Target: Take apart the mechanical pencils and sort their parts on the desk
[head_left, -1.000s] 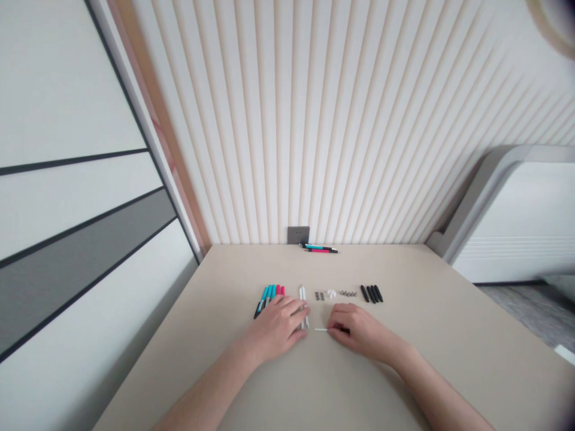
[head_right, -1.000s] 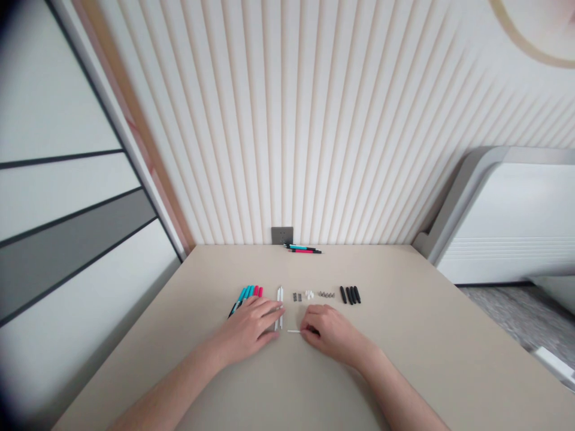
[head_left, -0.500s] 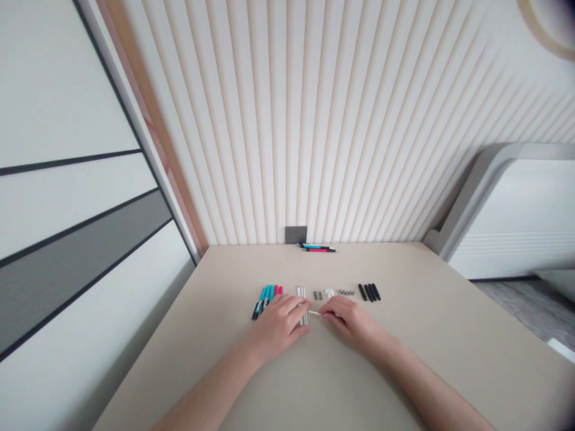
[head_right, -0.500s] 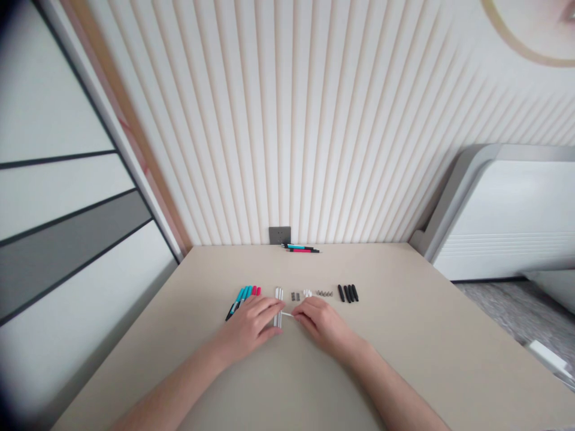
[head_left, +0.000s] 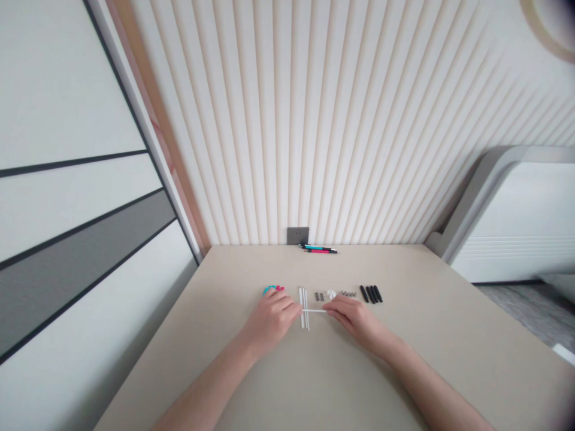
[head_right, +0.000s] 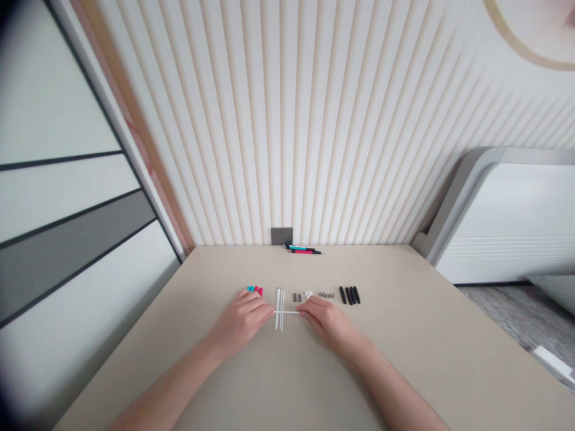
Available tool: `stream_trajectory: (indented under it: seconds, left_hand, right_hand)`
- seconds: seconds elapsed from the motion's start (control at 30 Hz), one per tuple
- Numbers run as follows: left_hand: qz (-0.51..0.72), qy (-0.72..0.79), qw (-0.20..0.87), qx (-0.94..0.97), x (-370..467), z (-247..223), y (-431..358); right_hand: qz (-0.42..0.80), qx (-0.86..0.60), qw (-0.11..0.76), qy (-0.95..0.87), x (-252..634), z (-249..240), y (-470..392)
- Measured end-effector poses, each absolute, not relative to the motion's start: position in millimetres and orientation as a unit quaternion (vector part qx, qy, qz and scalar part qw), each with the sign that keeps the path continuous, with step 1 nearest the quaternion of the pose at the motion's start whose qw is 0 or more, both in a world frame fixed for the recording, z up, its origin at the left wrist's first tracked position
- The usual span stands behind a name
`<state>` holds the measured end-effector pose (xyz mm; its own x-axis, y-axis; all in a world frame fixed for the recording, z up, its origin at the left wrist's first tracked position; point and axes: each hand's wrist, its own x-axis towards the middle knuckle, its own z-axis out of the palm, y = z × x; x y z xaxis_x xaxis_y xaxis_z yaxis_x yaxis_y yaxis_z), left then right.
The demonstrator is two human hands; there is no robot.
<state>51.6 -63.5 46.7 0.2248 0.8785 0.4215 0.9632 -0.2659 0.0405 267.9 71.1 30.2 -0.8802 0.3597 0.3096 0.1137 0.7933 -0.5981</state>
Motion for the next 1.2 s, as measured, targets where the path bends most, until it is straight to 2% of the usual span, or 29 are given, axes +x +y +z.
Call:
stream_trajectory:
  seconds: [0.3, 0.57, 0.8, 1.2]
  left_hand:
    - [-0.171, -0.654, 0.134, -0.724, 39.4, 54.4, -68.3]
    - [-0.163, -0.676, 0.131, -0.707, 46.7, 40.0, -64.5]
    - [-0.095, -0.675, 0.098, -0.725, 63.1, 39.7, -63.7]
    - [-0.107, -0.645, 0.061, -0.754, 75.1, 40.0, -66.4]
  right_hand:
    - [0.271, -0.175, 0.188, -0.928, 276.8, 19.5, 89.5]
    - [0.277, -0.152, 0.170, -0.933, 271.7, 21.0, 81.1]
    - [0.272, -0.149, 0.168, -0.936, 270.7, 21.8, 80.8]
    - [0.271, -0.159, 0.153, -0.937, 270.6, 22.5, 78.0]
